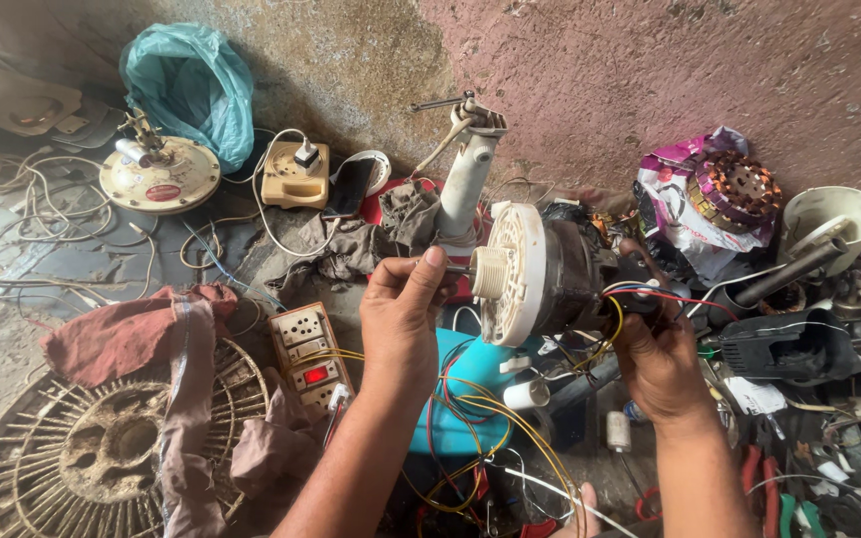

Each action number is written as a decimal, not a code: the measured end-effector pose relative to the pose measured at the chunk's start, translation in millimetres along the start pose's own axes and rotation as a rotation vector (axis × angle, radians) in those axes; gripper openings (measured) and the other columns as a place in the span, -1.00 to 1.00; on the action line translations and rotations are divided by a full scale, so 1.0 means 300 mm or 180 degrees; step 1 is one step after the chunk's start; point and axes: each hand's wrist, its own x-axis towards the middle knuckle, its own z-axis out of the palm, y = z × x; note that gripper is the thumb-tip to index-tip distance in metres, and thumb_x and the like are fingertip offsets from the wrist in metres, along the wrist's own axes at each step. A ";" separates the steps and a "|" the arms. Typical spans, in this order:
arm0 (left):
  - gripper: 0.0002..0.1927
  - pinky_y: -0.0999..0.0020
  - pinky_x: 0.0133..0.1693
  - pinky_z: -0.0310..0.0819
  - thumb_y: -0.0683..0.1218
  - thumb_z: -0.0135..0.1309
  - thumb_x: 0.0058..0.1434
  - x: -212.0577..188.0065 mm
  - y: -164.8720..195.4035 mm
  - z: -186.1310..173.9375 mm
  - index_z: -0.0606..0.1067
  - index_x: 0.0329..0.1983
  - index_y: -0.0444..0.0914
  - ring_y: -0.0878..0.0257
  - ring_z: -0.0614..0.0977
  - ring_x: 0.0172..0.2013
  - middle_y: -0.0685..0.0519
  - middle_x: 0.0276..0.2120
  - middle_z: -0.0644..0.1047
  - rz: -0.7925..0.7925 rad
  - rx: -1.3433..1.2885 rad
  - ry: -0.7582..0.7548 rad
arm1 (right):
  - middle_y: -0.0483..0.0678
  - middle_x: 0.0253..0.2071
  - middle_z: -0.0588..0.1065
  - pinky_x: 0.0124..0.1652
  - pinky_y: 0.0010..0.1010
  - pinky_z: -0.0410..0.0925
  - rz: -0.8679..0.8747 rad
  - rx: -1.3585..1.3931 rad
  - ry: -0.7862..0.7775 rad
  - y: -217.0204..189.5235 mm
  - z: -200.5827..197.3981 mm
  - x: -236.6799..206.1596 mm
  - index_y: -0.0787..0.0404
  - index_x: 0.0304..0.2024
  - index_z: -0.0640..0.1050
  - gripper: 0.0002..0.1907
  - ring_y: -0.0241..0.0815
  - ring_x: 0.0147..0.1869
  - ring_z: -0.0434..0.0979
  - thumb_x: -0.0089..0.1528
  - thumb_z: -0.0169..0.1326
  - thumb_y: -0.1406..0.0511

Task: The person sits on the floor repairing an electric fan motor. They strip and twist wire ends by hand, connect the motor wires to a blue power supply unit, test the motor, then use a screwdriver on the motor and handle the armature and fan housing while repositioning parts.

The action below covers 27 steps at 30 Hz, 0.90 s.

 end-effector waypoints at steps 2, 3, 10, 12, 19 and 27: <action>-0.82 0.40 -0.21 0.47 -0.15 0.28 0.23 0.001 -0.002 -0.001 0.47 -0.29 -0.23 0.32 0.58 -0.34 0.06 -0.35 0.60 0.0029 0.0012 0.0014 | -0.21 0.22 0.49 0.23 -0.40 0.34 0.0038 0.0005 0.0097 0.002 -0.001 0.000 0.28 0.48 0.21 -0.17 -0.34 0.17 0.50 0.24 0.26 0.25; -0.82 0.40 -0.21 0.47 -0.15 0.28 0.23 0.002 -0.003 -0.001 0.47 -0.29 -0.24 0.32 0.59 -0.34 0.06 -0.35 0.60 0.0043 0.0011 0.0004 | -0.18 0.18 0.50 0.23 -0.40 0.34 0.0024 0.0024 0.0032 0.002 -0.003 -0.001 0.28 0.50 0.21 -0.17 -0.33 0.17 0.50 0.27 0.26 0.25; -0.82 0.40 -0.21 0.49 -0.14 0.27 0.23 0.008 0.004 -0.007 0.47 -0.30 -0.24 0.30 0.60 -0.34 0.04 -0.35 0.61 0.0090 0.0061 0.0000 | -0.13 0.17 0.49 0.25 -0.37 0.32 0.0023 0.0057 -0.0045 0.010 -0.018 -0.004 0.28 0.54 0.23 -0.20 -0.31 0.19 0.49 0.31 0.25 0.27; -0.82 0.40 -0.21 0.49 -0.14 0.27 0.23 0.008 0.005 -0.005 0.46 -0.30 -0.24 0.31 0.60 -0.34 0.04 -0.35 0.61 0.0094 0.0041 -0.0008 | -0.13 0.18 0.48 0.26 -0.37 0.32 0.0018 0.0065 -0.0059 0.012 -0.017 -0.002 0.27 0.54 0.23 -0.20 -0.31 0.19 0.49 0.31 0.25 0.27; -0.82 0.40 -0.22 0.48 -0.14 0.27 0.23 0.015 -0.011 -0.026 0.47 -0.31 -0.23 0.31 0.60 -0.34 0.05 -0.36 0.60 0.0102 0.0019 -0.0011 | -0.16 0.26 0.46 0.25 -0.36 0.32 0.0007 0.0061 -0.0007 0.016 -0.022 -0.006 0.26 0.50 0.23 -0.21 -0.31 0.19 0.48 0.28 0.25 0.26; -0.87 0.43 -0.07 0.47 -0.13 0.13 0.36 -0.028 0.032 0.042 0.46 -0.10 -0.24 0.32 0.55 -0.20 0.03 -0.19 0.55 0.0539 0.0320 -0.0092 | -0.11 0.23 0.43 0.22 -0.39 0.30 -0.0059 -0.0115 0.0109 -0.016 0.011 -0.016 0.22 0.61 0.10 -0.12 -0.28 0.20 0.47 0.30 0.18 0.37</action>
